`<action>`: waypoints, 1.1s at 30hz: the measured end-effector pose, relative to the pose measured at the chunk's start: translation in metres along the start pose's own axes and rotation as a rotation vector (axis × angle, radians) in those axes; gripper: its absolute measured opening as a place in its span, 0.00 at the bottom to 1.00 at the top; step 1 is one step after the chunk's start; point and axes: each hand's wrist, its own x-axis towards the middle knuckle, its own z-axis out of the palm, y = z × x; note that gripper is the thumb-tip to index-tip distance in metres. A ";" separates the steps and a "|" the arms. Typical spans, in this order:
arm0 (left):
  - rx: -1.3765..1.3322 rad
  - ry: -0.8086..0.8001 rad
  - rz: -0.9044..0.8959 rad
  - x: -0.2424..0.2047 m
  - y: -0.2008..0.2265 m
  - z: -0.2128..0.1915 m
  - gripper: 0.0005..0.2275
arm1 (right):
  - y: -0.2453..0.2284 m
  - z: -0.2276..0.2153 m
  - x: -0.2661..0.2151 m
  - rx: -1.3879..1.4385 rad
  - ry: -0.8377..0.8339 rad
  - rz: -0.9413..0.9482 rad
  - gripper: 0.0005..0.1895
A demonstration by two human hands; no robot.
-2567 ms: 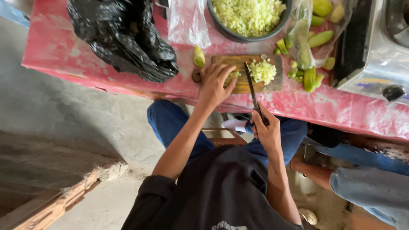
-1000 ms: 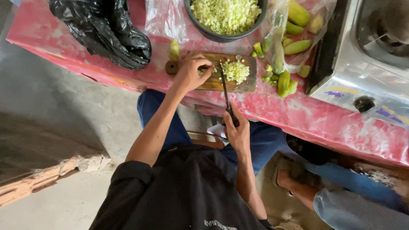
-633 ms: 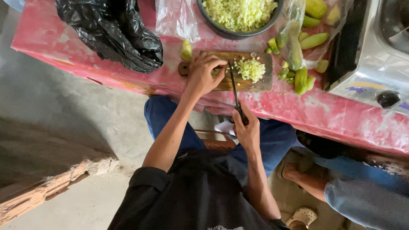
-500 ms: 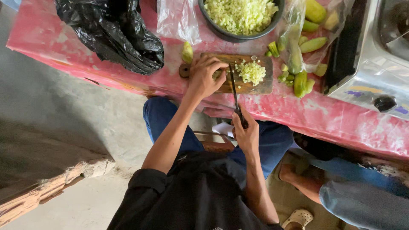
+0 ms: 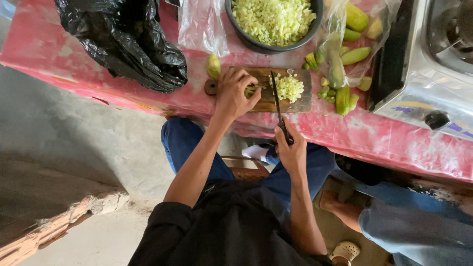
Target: The person chops a light-green vegetable into small pieces using a knife on a wooden cutting board, moving the chopped pieces into a pile.
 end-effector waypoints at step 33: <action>-0.187 -0.002 -0.014 -0.001 -0.001 0.000 0.04 | -0.003 0.008 -0.005 -0.224 0.042 -0.204 0.21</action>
